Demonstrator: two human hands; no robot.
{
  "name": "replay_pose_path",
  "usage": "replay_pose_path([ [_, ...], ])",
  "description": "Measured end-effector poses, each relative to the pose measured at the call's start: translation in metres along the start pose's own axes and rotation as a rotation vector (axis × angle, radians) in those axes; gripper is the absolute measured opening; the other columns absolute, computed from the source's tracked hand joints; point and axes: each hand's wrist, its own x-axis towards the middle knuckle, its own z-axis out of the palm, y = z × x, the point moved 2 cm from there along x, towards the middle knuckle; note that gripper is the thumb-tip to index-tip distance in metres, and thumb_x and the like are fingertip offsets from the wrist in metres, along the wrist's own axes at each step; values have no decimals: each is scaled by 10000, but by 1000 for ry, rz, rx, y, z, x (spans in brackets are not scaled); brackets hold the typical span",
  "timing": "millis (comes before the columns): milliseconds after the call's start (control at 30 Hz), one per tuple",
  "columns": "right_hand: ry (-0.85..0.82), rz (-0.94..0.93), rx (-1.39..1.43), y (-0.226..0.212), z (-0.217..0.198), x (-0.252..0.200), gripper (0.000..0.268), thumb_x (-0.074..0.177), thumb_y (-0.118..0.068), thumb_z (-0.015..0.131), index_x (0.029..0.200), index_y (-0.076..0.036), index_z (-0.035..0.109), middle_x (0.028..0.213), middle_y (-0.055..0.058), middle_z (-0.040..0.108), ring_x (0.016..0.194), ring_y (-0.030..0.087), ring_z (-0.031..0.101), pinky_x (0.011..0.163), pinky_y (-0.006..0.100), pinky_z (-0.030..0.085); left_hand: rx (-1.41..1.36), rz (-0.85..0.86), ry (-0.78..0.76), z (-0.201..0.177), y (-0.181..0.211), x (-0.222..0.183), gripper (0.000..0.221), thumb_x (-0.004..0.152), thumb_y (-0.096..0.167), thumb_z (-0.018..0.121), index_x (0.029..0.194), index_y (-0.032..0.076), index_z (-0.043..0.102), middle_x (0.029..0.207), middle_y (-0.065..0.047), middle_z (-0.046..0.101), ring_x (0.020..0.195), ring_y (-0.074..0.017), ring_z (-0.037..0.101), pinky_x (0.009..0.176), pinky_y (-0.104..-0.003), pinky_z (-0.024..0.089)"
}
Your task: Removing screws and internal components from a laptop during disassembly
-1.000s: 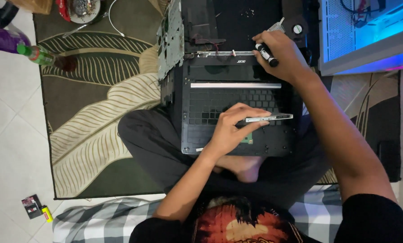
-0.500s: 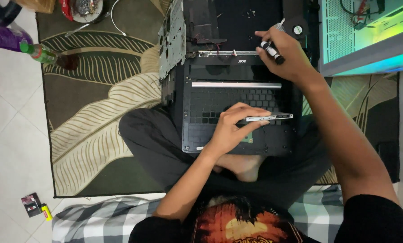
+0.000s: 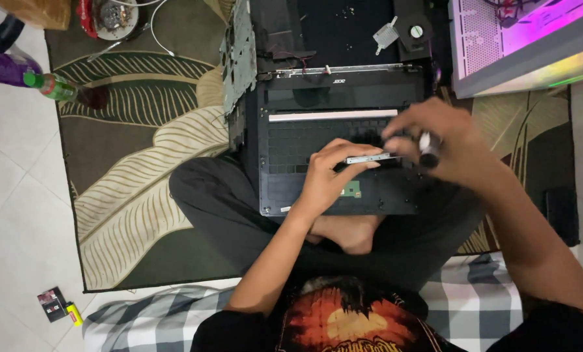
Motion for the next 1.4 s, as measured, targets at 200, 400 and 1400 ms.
replay_pose_path([
  [200, -23, -95, -101, -14, 10, -6, 141, 973, -241, 734, 1096, -172, 743, 923, -41, 741, 836, 152, 687, 874, 353, 414, 22, 7, 28, 1, -9, -1, 176, 964, 139, 703, 1137, 110, 721, 1104, -43, 748, 1067, -187, 683, 948, -333, 595],
  [400, 96, -17, 91, -15, 12, 2, 99, 937, -97, 760, 1030, -61, 760, 820, 129, 731, 748, 316, 698, 860, 474, 502, -87, 6, 83, 2, -7, 0, 189, 946, 105, 756, 1135, 106, 755, 1051, -65, 768, 1029, -215, 710, 900, -390, 583],
  [1400, 670, 730, 476, 74, 55, -48, 179, 1118, -338, 716, 1178, -169, 720, 891, -8, 672, 771, 94, 563, 701, 251, 477, 22, 134, 35, -2, 13, 0, 240, 953, 111, 737, 1165, 220, 761, 1095, 38, 757, 1082, -201, 672, 1084, -419, 454],
])
